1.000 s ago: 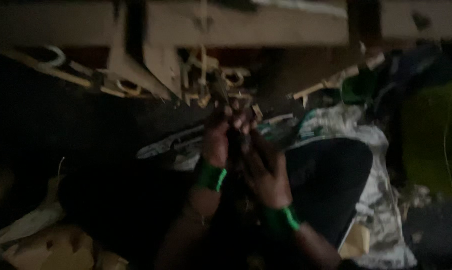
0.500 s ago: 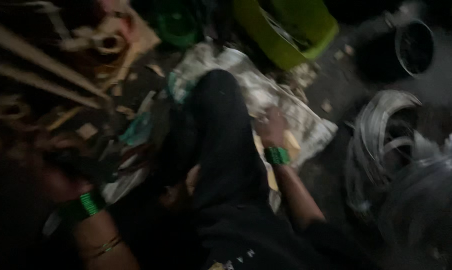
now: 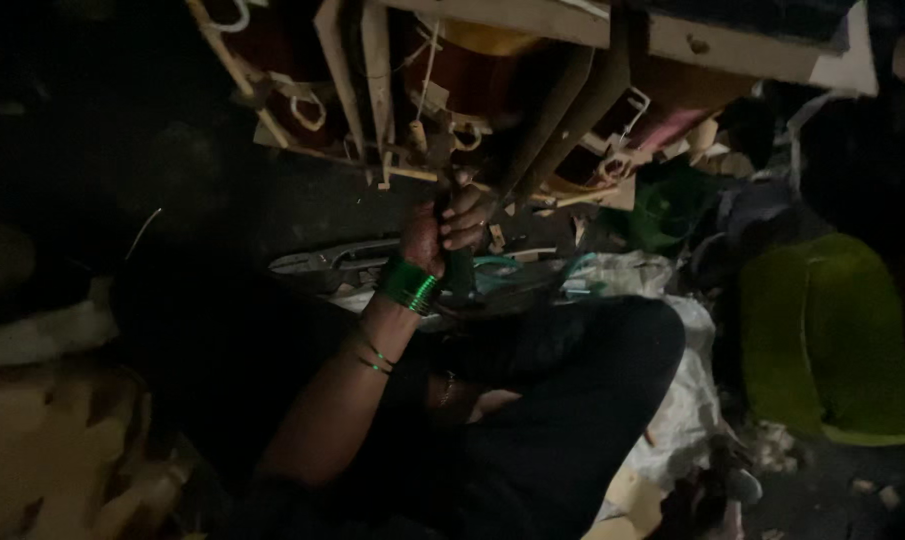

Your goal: The person sits on the floor and uses pliers and a hammer to adjust and secure components on a wooden-framed electrical device with copper coils. They repeatedly cut, bend, and hammer small wooden or wire pieces into place on the frame.

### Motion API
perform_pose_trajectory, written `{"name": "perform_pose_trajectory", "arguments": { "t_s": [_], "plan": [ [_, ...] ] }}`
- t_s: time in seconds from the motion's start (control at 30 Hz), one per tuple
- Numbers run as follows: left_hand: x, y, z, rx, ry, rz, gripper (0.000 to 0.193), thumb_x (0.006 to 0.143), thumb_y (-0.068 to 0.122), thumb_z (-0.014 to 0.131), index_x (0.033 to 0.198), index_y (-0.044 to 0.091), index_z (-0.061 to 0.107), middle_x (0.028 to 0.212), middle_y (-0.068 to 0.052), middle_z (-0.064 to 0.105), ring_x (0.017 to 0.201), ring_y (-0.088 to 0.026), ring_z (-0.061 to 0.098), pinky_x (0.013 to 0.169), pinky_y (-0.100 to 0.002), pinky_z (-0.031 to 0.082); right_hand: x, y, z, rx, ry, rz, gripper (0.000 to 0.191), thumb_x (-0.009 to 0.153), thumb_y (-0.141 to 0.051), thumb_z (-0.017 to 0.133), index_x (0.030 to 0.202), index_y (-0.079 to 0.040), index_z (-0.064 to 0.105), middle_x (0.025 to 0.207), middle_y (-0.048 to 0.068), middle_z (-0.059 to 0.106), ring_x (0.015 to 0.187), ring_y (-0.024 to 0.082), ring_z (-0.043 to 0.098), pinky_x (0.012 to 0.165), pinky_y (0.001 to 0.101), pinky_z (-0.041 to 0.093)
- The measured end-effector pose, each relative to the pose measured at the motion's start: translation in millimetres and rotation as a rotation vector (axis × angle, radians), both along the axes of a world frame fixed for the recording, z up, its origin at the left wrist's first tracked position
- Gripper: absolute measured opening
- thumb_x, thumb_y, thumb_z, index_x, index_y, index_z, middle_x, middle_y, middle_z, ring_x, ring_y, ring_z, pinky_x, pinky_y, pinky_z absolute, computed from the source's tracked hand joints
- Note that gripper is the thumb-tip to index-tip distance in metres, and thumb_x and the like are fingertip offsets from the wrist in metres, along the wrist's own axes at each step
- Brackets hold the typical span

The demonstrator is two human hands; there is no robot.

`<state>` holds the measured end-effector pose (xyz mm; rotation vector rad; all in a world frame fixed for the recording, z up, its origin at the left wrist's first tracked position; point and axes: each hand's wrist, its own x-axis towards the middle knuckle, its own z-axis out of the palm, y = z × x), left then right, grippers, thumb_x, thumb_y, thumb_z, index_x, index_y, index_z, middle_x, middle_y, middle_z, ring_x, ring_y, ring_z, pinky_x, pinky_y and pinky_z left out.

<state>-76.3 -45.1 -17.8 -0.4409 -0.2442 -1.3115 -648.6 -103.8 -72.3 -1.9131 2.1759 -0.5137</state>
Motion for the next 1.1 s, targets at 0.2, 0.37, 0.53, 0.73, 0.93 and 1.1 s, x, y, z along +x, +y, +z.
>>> {"name": "perform_pose_trajectory", "arguments": {
  "t_s": [0.2,0.37,0.53,0.73,0.93,1.1],
  "plan": [
    [8.4,-12.0,3.4,-0.105,-0.027,-0.045,0.034,0.122,0.027,0.037,0.120,0.004,0.062,0.086,-0.005,0.047,0.069,-0.015,0.041,0.060,-0.033,0.047,105.6,-4.7,73.0,-0.352,-0.128,1.063,0.020,0.090,-0.023,0.067,0.099,-0.004,0.068,0.103,0.021,0.070,0.089,0.039,0.069,0.066,0.0485,0.054],
    [5.6,-8.7,3.8,-0.022,0.023,-0.040,0.037,0.123,0.031,0.036,0.118,0.005,0.061,0.087,-0.004,0.048,0.069,-0.015,0.041,0.061,-0.033,0.048,214.9,-9.4,107.1,-0.355,0.059,1.838,0.019,0.088,-0.021,0.067,0.095,-0.004,0.068,0.101,0.023,0.071,0.087,0.040,0.069,0.062,0.0496,0.054],
    [6.1,-10.7,5.0,-0.140,-0.077,-0.005,0.026,0.111,0.025,0.048,0.117,0.005,0.062,0.086,-0.002,0.047,0.070,-0.012,0.041,0.058,-0.031,0.048,253.3,-4.1,116.3,-0.368,-0.189,2.044,0.020,0.088,-0.021,0.067,0.100,-0.005,0.070,0.094,0.018,0.070,0.073,0.029,0.066,0.049,0.0400,0.048],
    [8.9,-6.1,-11.4,-0.082,0.011,-0.118,0.035,0.120,0.031,0.038,0.115,0.006,0.062,0.086,-0.003,0.045,0.069,-0.013,0.040,0.060,-0.032,0.047,284.4,-14.2,106.9,-0.097,0.225,1.865,0.027,0.084,-0.030,0.067,0.103,-0.011,0.071,0.094,0.014,0.069,0.065,0.031,0.064,0.048,0.0448,0.049],
    [8.7,-3.1,-16.2,-0.039,-0.029,-0.095,0.038,0.122,0.034,0.036,0.113,0.009,0.062,0.085,-0.002,0.046,0.068,-0.013,0.039,0.058,-0.031,0.044,274.6,1.1,104.7,0.070,-0.154,2.041,0.030,0.085,-0.030,0.066,0.106,-0.010,0.072,0.095,0.015,0.070,0.065,0.031,0.064,0.048,0.0448,0.049],
    [6.3,-2.6,-9.7,0.085,-0.079,0.053,0.036,0.119,0.031,0.037,0.112,0.008,0.063,0.081,-0.001,0.046,0.063,-0.013,0.038,0.053,-0.030,0.042,295.5,-4.2,104.7,-0.189,0.175,1.881,0.032,0.086,-0.030,0.066,0.109,-0.009,0.072,0.096,0.016,0.071,0.065,0.031,0.064,0.047,0.0448,0.049]
  ]
}}
